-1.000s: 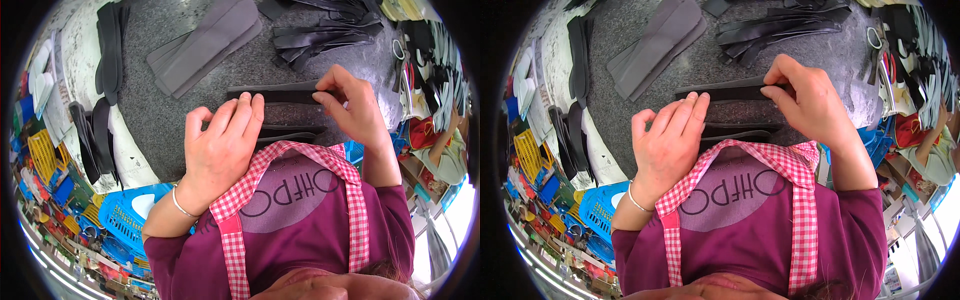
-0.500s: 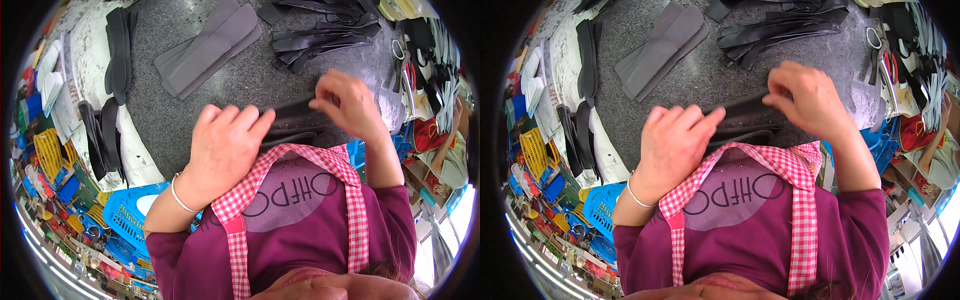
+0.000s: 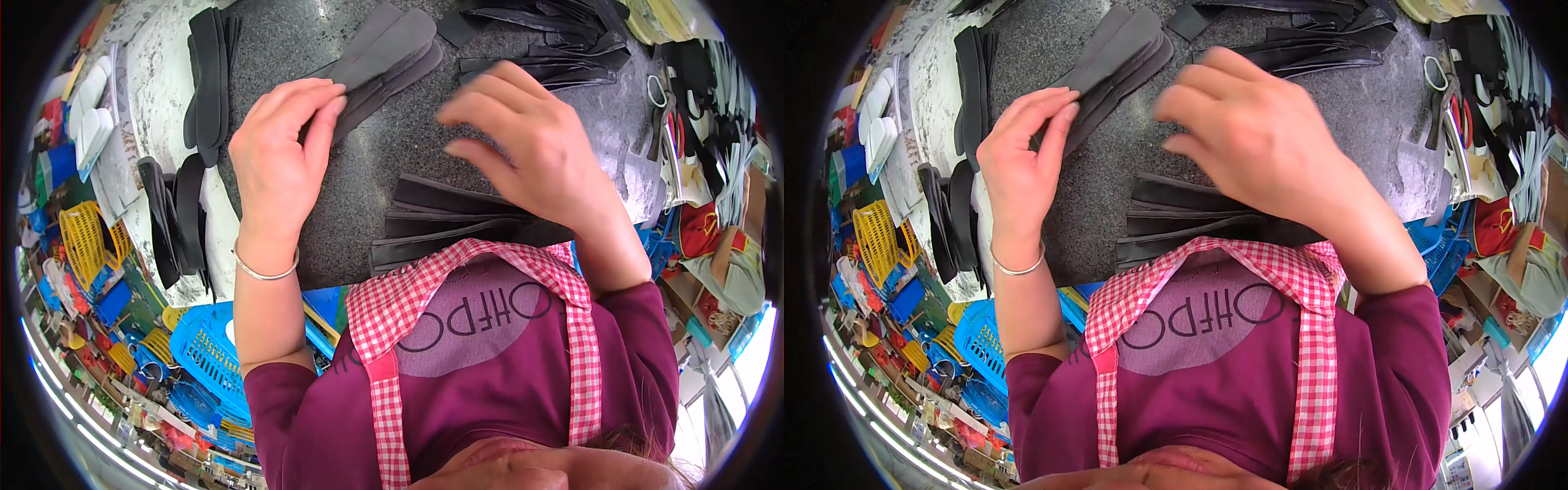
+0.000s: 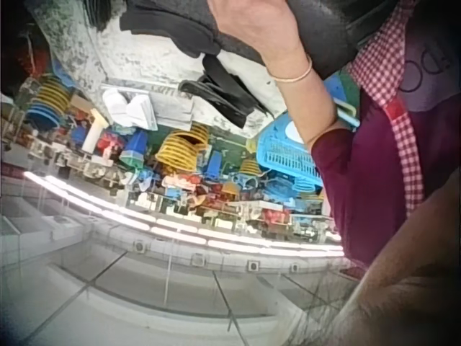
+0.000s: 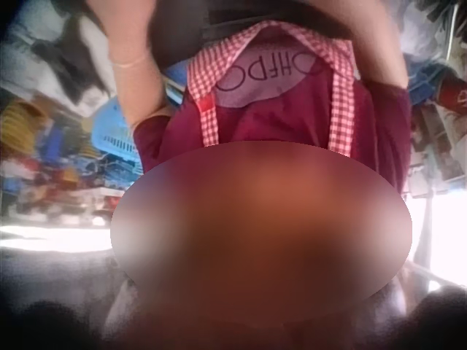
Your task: Layering and arranging black fabric shoe components on a workbench.
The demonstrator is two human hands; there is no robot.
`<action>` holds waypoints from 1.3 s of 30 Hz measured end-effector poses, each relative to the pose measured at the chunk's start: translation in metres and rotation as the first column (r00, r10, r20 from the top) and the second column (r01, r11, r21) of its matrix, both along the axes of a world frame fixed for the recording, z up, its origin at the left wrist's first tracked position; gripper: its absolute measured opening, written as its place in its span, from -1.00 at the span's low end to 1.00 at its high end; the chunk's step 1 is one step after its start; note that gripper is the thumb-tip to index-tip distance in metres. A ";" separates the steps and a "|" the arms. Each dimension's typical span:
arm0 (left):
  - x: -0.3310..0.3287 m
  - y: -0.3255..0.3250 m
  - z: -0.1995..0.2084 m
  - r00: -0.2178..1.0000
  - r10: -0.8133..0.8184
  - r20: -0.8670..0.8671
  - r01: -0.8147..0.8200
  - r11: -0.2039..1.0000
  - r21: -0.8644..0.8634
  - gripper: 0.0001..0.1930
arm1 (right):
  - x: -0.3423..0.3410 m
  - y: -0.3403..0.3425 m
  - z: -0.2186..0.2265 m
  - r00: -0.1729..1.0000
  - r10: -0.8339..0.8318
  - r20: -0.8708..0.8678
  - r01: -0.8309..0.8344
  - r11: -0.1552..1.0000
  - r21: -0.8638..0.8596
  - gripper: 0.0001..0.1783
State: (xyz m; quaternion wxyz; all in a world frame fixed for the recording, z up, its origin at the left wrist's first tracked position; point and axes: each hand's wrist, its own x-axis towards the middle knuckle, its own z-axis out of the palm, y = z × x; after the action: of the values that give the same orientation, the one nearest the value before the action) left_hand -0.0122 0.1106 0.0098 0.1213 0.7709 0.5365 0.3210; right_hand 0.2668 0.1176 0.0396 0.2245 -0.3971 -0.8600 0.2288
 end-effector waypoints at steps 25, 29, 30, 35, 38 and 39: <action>-0.052 -0.001 0.058 0.687 0.274 0.673 -0.455 0.884 0.106 -0.85 | -0.039 0.026 -0.006 0.908 -0.328 -0.259 0.108 0.783 -0.612 -0.66; -0.059 -0.023 0.079 0.643 0.298 0.705 -0.606 0.762 0.231 -0.78 | -0.018 0.026 0.004 0.956 -0.292 -0.035 0.286 0.952 -0.112 -0.61; -0.029 -0.035 0.077 0.739 0.420 0.527 -0.588 0.783 0.201 -0.80 | -0.004 0.026 0.005 0.955 -0.289 -0.074 0.285 0.957 -0.058 -0.63; 0.059 -0.041 0.027 0.966 -0.257 0.036 0.245 0.948 0.201 -0.65 | 0.074 0.013 0.003 0.975 -0.195 0.104 0.179 0.973 0.147 -0.88; 0.078 -0.048 0.005 0.938 -0.324 -0.123 0.338 0.934 0.113 -0.64 | 0.084 0.003 -0.008 0.954 -0.259 0.149 0.220 0.946 0.238 -0.85; 0.080 -0.048 0.004 0.924 -0.341 -0.174 0.353 0.935 0.046 -0.62 | 0.086 0.002 -0.011 0.954 -0.262 0.147 0.223 0.945 0.239 -0.85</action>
State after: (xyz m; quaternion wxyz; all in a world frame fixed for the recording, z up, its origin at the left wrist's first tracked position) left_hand 0.0675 0.0621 0.0136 0.1026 0.8814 0.3872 0.2505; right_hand 0.3531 0.1199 0.0284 0.2166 -0.4918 -0.8407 0.0670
